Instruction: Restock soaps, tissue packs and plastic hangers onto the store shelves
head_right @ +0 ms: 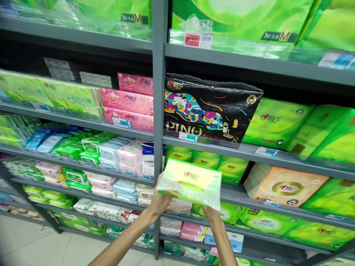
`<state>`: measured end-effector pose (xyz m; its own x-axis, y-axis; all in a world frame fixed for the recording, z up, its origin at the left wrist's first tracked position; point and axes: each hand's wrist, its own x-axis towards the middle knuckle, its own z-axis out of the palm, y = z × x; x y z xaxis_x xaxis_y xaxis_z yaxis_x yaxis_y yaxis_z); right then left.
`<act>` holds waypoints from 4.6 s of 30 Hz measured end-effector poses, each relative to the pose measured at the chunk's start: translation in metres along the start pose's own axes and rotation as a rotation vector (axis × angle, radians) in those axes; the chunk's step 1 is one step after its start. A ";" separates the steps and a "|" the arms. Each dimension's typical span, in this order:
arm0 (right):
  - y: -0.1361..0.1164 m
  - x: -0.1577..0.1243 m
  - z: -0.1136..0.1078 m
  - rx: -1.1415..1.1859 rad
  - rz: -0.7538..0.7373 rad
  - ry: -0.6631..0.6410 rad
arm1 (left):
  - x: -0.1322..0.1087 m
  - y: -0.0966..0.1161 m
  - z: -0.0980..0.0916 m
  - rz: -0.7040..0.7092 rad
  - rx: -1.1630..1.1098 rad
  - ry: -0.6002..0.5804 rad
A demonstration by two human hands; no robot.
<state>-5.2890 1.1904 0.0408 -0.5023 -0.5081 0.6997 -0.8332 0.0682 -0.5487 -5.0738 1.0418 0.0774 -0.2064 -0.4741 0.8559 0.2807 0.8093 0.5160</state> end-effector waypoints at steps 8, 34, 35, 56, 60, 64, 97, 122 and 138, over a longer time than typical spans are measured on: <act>-0.028 0.031 0.020 0.097 -0.054 -0.029 | 0.003 -0.038 -0.003 -0.203 0.093 -0.072; -0.056 0.082 0.058 -0.016 0.079 -0.162 | -0.014 -0.038 0.005 -0.110 0.261 -0.145; -0.058 0.083 0.060 -0.022 0.069 -0.173 | -0.018 -0.042 0.004 -0.084 0.295 -0.187; -0.054 0.063 0.073 0.012 0.120 -0.266 | -0.011 -0.061 0.001 -0.019 0.357 -0.182; -0.049 0.064 0.064 0.115 0.115 -0.256 | 0.004 -0.053 0.001 0.068 0.334 -0.107; -0.059 0.072 0.064 0.190 0.085 -0.174 | 0.037 -0.054 0.011 0.183 0.426 -0.113; -0.074 0.076 0.091 0.295 0.153 -0.073 | 0.062 -0.059 0.022 0.181 0.452 -0.008; -0.046 0.003 0.069 0.203 0.024 0.048 | -0.037 -0.087 -0.027 0.055 0.367 0.104; 0.041 0.009 -0.029 0.130 0.378 -0.240 | -0.034 -0.049 0.112 -0.347 0.313 -0.672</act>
<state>-5.3343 1.2139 0.0381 -0.6848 -0.6535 0.3224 -0.5584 0.1863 -0.8084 -5.1857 1.0569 0.0193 -0.7791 -0.4870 0.3948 -0.1570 0.7612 0.6293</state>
